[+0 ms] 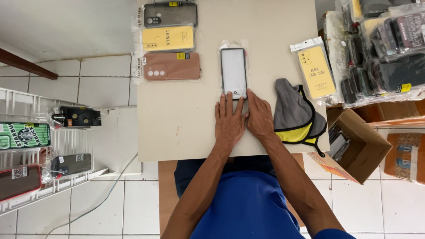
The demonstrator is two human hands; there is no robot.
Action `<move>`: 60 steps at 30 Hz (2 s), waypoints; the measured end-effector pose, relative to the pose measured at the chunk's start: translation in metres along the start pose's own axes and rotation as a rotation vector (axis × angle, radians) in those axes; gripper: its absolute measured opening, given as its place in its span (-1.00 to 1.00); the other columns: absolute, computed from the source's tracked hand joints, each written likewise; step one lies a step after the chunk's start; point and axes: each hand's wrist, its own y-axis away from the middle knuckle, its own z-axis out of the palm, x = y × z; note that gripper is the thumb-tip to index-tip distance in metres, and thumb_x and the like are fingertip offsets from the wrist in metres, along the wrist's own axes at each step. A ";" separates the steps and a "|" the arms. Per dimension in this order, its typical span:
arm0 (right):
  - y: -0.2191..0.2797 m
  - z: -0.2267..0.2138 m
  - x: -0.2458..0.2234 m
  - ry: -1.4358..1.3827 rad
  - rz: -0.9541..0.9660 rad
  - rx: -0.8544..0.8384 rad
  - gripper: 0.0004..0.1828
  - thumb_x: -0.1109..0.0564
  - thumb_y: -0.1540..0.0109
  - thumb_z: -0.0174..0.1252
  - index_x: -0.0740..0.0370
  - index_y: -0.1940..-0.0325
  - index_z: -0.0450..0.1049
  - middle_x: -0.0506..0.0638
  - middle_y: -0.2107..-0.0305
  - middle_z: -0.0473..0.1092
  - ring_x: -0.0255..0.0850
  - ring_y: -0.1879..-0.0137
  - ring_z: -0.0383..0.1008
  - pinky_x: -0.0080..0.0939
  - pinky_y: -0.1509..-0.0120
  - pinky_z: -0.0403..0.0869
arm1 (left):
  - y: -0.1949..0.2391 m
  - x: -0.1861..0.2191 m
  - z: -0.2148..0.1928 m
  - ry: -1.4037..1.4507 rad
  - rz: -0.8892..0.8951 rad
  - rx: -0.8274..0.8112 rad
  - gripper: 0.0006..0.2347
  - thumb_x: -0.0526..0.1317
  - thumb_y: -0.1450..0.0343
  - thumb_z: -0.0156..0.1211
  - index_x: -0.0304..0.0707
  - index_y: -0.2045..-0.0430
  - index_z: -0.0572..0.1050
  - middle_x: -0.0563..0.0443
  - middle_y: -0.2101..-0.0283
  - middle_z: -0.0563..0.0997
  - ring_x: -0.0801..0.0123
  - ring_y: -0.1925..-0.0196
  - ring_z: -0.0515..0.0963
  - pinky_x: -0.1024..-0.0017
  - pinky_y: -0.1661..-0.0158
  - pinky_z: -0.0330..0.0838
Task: Sorting and inspecting phone screen protectors and cases by removing them from their packaging sleeves.
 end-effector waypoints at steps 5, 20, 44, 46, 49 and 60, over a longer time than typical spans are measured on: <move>-0.004 0.009 0.006 0.017 0.022 -0.021 -0.07 0.32 -0.18 0.01 0.18 -0.66 -0.07 0.23 -0.35 0.23 0.10 -0.41 0.24 0.15 -0.43 0.13 | -0.002 0.003 -0.001 0.021 -0.031 -0.010 -0.55 0.09 -0.58 -0.19 0.11 -0.39 0.21 -0.24 -0.52 0.02 -0.11 -0.59 -0.13 -0.17 -0.44 -0.23; -0.003 -0.013 0.004 0.147 -0.020 -0.069 -0.21 0.21 -0.29 -0.02 0.07 -0.64 0.04 0.04 -0.42 0.19 0.07 -0.47 -0.03 0.23 -0.40 -0.07 | -0.004 0.002 -0.006 0.033 -0.016 0.047 -0.52 0.15 -0.54 -0.15 0.06 -0.33 0.30 -0.27 -0.48 0.12 -0.20 -0.57 -0.08 -0.23 -0.41 -0.26; 0.020 -0.029 0.056 0.465 0.263 0.350 -0.55 -0.09 -0.40 0.14 0.03 -0.36 0.44 -0.05 -0.29 0.29 -0.09 -0.40 0.20 0.06 -0.27 0.12 | -0.004 0.007 -0.029 0.025 -0.041 -0.157 -0.40 0.28 -0.55 -0.38 0.03 -0.45 0.10 -0.25 -0.54 -0.08 -0.17 -0.59 -0.31 -0.28 -0.40 -0.52; 0.019 -0.030 0.053 0.435 0.330 0.261 -0.56 -0.08 -0.41 0.12 0.00 -0.37 0.44 -0.05 -0.26 0.28 -0.04 -0.38 0.18 0.10 -0.26 0.19 | -0.006 0.007 -0.032 0.022 -0.050 -0.179 -0.39 0.28 -0.54 -0.41 0.02 -0.46 0.09 -0.25 -0.55 -0.10 -0.17 -0.59 -0.34 -0.28 -0.40 -0.55; 0.016 -0.032 0.045 0.394 0.305 0.189 -0.63 0.03 -0.37 0.17 -0.15 -0.28 0.50 -0.09 -0.12 0.33 -0.03 -0.28 0.27 0.03 -0.12 0.32 | -0.007 0.007 -0.034 0.035 -0.058 -0.210 -0.39 0.29 -0.54 -0.40 0.04 -0.46 0.08 -0.24 -0.55 -0.10 -0.14 -0.59 -0.32 -0.28 -0.40 -0.56; -0.017 -0.012 -0.004 0.179 0.124 0.158 -0.71 0.01 -0.41 0.05 -0.05 -0.16 0.57 -0.03 0.13 0.30 -0.04 0.04 0.36 -0.09 0.10 0.31 | -0.007 0.006 -0.029 -0.017 -0.052 -0.213 -0.44 0.16 -0.53 -0.16 0.19 -0.47 0.03 -0.25 -0.55 -0.09 -0.21 -0.58 -0.29 -0.40 -0.36 -0.54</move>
